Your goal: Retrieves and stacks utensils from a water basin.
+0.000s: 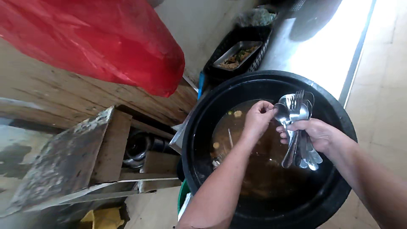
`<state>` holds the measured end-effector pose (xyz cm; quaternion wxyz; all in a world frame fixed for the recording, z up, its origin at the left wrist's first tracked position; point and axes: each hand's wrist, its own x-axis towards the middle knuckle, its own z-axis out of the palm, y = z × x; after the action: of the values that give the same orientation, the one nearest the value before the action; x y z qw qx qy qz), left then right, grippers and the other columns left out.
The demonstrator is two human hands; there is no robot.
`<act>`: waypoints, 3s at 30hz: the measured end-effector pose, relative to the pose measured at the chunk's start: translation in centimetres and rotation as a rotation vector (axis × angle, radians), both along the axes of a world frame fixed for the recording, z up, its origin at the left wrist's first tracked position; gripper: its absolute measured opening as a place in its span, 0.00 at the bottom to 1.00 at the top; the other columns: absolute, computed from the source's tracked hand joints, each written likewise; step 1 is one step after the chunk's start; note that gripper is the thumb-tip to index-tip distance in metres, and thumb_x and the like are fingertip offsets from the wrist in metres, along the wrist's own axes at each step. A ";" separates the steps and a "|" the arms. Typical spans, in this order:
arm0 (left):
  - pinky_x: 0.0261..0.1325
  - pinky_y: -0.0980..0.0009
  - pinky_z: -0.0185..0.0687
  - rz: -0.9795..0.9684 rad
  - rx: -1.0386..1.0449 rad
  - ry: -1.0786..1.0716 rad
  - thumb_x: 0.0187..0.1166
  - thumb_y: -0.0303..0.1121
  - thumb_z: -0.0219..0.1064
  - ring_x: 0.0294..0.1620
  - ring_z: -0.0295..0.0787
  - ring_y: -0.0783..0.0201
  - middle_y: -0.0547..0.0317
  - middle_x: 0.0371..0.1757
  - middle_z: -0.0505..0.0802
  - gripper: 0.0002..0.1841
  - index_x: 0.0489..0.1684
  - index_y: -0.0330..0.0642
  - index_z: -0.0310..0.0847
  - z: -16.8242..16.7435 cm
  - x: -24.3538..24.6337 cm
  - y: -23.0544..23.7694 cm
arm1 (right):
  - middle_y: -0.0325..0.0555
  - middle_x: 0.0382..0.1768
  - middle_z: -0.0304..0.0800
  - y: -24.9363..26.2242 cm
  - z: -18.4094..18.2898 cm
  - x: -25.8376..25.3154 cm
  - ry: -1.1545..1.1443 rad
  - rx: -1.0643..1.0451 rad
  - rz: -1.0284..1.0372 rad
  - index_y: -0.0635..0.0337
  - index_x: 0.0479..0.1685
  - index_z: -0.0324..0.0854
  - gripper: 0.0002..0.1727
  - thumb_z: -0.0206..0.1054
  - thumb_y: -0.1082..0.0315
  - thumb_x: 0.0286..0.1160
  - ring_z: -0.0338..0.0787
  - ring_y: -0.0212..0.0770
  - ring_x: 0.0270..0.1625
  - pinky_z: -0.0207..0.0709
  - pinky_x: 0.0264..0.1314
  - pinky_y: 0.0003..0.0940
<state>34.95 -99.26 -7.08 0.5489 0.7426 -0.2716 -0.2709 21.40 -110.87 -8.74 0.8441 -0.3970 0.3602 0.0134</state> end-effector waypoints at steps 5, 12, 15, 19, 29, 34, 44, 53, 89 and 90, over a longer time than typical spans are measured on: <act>0.42 0.58 0.87 -0.527 0.662 -0.042 0.86 0.40 0.67 0.36 0.88 0.55 0.41 0.48 0.89 0.22 0.69 0.35 0.76 -1.7 -1.6 4.0 | 0.44 0.25 0.81 0.2 -0.2 0.1 0.091 -0.213 -0.072 0.60 0.58 0.75 0.16 0.67 0.78 0.74 0.83 0.35 0.22 0.84 0.29 0.30; 0.64 0.38 0.81 -0.805 1.276 -0.452 0.88 0.44 0.62 0.63 0.88 0.42 0.44 0.61 0.90 0.18 0.63 0.42 0.86 -0.6 -1.7 7.9 | 0.51 0.33 0.93 0.0 0.0 0.6 0.096 -0.217 -0.193 0.64 0.60 0.74 0.14 0.64 0.79 0.77 0.92 0.40 0.25 0.87 0.27 0.32; 0.65 0.38 0.80 -0.671 1.320 -0.508 0.88 0.44 0.62 0.62 0.89 0.42 0.44 0.58 0.92 0.17 0.61 0.43 0.88 0.8 0.9 9.3 | 0.50 0.38 0.94 -0.2 -0.3 0.8 0.130 -0.309 -0.176 0.61 0.66 0.73 0.20 0.66 0.81 0.74 0.91 0.37 0.27 0.85 0.28 0.29; 0.69 0.48 0.82 -0.894 0.922 -0.563 0.83 0.35 0.68 0.66 0.87 0.52 0.53 0.64 0.89 0.12 0.60 0.48 0.89 -1.5 -1.7 9.4 | 0.48 0.37 0.93 -0.1 -0.1 0.9 0.169 -0.374 -0.164 0.61 0.68 0.72 0.22 0.66 0.80 0.75 0.88 0.35 0.23 0.83 0.26 0.28; 0.87 0.46 0.58 -1.198 0.749 -0.664 0.87 0.25 0.56 0.87 0.64 0.49 0.60 0.82 0.78 0.18 0.61 0.53 0.91 -7.2 -5.7 5.2 | 0.50 0.38 0.92 0.0 -0.2 0.8 0.173 -0.365 -0.164 0.60 0.70 0.71 0.25 0.68 0.79 0.74 0.88 0.36 0.24 0.83 0.26 0.29; 0.74 0.45 0.74 -0.971 0.439 -0.707 0.73 0.32 0.78 0.73 0.80 0.51 0.59 0.61 0.92 0.04 0.40 0.50 0.95 -3.7 -2.6 6.0 | 0.51 0.39 0.92 -0.1 -0.3 0.6 0.151 -0.345 -0.141 0.61 0.70 0.70 0.24 0.67 0.80 0.75 0.89 0.37 0.24 0.84 0.28 0.29; 0.52 0.69 0.85 -0.455 0.229 -0.439 0.79 0.28 0.72 0.42 0.88 0.70 0.57 0.42 0.93 0.04 0.42 0.38 0.89 4.8 -0.5 3.1 | 0.52 0.38 0.93 0.0 0.3 0.5 0.134 -0.117 -0.009 0.66 0.58 0.78 0.11 0.60 0.78 0.80 0.96 0.44 0.36 0.91 0.41 0.37; 0.52 0.61 0.85 -0.302 0.214 -0.048 0.89 0.40 0.61 0.50 0.86 0.60 0.48 0.58 0.86 0.22 0.74 0.37 0.72 1.3 1.8 2.0 | 0.48 0.37 0.92 0.2 0.3 0.1 0.063 -0.093 0.037 0.61 0.57 0.77 0.11 0.60 0.78 0.80 0.88 0.36 0.27 0.85 0.29 0.29; 0.61 0.55 0.80 -0.323 0.400 -0.331 0.86 0.41 0.66 0.55 0.86 0.56 0.46 0.56 0.88 0.16 0.59 0.37 0.80 2.4 2.0 4.5 | 0.46 0.28 0.85 0.5 0.4 -0.2 0.091 -0.149 0.254 0.60 0.55 0.75 0.12 0.66 0.79 0.76 0.87 0.38 0.26 0.86 0.30 0.31; 0.63 0.53 0.81 -0.389 0.436 -0.337 0.87 0.41 0.65 0.56 0.87 0.54 0.44 0.57 0.88 0.17 0.61 0.35 0.80 2.0 2.1 5.6 | 0.45 0.26 0.83 0.5 0.2 -0.1 0.113 -0.178 0.244 0.60 0.56 0.75 0.14 0.66 0.80 0.74 0.86 0.37 0.24 0.85 0.28 0.30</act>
<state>37.01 -93.68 -5.03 0.2626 0.8112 -0.4306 -0.2958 21.29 -110.35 -8.54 0.7759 -0.5098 0.3561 0.1062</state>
